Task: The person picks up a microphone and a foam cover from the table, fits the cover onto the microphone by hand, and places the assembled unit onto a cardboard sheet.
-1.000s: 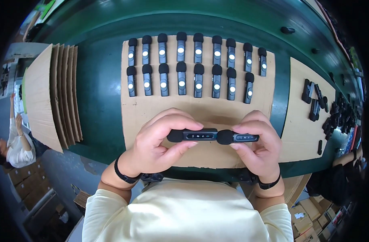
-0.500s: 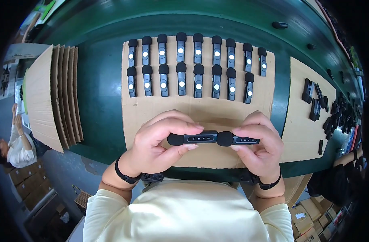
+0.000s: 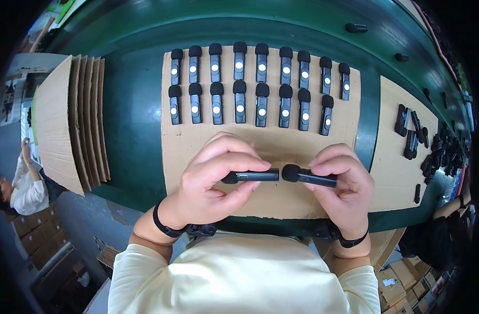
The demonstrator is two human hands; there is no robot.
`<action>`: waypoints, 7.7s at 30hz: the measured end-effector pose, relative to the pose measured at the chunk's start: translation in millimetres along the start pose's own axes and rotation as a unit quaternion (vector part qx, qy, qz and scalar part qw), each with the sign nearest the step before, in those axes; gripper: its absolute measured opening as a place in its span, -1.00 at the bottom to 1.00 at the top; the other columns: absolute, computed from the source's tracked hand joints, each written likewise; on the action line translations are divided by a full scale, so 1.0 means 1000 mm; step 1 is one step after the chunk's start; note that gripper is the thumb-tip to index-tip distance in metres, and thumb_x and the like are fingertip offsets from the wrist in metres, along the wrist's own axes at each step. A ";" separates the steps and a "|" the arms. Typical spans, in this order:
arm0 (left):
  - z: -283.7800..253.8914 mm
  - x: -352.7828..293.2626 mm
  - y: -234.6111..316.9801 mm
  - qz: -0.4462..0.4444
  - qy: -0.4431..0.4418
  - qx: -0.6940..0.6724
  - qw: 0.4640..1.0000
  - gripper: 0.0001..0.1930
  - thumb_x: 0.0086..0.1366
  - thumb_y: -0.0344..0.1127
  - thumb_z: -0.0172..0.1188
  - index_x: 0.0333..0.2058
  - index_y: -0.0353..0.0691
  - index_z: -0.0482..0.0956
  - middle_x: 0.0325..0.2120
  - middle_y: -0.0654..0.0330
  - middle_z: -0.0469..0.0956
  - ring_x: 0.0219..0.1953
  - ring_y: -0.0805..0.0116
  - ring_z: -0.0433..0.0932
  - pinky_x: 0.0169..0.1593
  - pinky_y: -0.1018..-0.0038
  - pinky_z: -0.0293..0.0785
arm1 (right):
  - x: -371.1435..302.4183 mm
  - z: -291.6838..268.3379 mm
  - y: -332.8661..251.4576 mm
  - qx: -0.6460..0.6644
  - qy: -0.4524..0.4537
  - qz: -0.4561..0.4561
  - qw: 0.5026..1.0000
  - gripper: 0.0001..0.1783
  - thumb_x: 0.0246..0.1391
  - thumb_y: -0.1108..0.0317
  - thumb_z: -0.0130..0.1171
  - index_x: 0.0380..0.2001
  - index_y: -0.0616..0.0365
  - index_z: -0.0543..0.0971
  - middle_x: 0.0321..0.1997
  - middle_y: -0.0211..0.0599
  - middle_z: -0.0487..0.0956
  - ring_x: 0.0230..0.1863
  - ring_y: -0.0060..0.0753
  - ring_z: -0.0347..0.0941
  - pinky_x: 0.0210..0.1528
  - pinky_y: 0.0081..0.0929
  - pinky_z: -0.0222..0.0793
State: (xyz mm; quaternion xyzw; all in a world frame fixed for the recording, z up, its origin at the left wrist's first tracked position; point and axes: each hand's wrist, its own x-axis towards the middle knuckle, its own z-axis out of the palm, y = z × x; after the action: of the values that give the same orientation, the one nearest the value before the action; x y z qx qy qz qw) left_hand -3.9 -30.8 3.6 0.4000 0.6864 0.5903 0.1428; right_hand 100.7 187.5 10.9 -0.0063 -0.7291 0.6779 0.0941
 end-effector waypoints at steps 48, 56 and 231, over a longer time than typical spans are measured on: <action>0.016 -0.001 0.000 0.015 -0.023 0.031 0.999 -0.71 0.06 -0.60 0.25 -0.18 -0.35 0.56 -0.26 0.05 0.57 -0.23 0.22 0.56 -0.15 0.43 0.49 | 0.008 -0.066 0.016 -0.484 -0.004 -0.169 0.859 -0.66 -0.17 0.69 0.25 -0.23 0.28 0.51 -0.15 -0.05 0.56 -0.20 -0.05 0.53 -0.18 -0.30 0.47; 0.017 -0.001 -0.001 0.050 -0.032 0.043 0.997 -0.67 -0.03 -0.63 0.22 -0.21 -0.33 0.56 -0.23 0.04 0.59 -0.26 0.15 0.59 -0.16 0.37 0.51 | 0.009 -0.065 0.020 -0.514 -0.058 -0.121 0.847 -0.70 -0.16 0.64 0.29 -0.26 0.28 0.52 -0.05 -0.08 0.52 -0.14 -0.03 0.52 -0.16 -0.29 0.48; 0.002 -0.016 -0.001 0.054 0.033 -0.010 0.998 -0.79 0.21 -0.49 0.22 -0.17 -0.39 0.52 -0.28 0.03 0.54 -0.22 0.20 0.54 -0.10 0.39 0.47 | 0.004 0.050 0.005 -0.113 -0.023 -0.123 0.986 -0.68 -0.12 0.56 0.34 -0.21 0.23 0.57 -0.30 -0.18 0.57 -0.28 -0.22 0.50 -0.24 -0.40 0.39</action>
State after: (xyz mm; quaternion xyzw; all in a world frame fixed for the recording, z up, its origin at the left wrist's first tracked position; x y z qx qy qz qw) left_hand 7.1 -41.5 -2.5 0.4155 0.6620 0.6170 0.0921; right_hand 88.6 139.4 3.1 0.0885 -0.7981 0.5746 0.1581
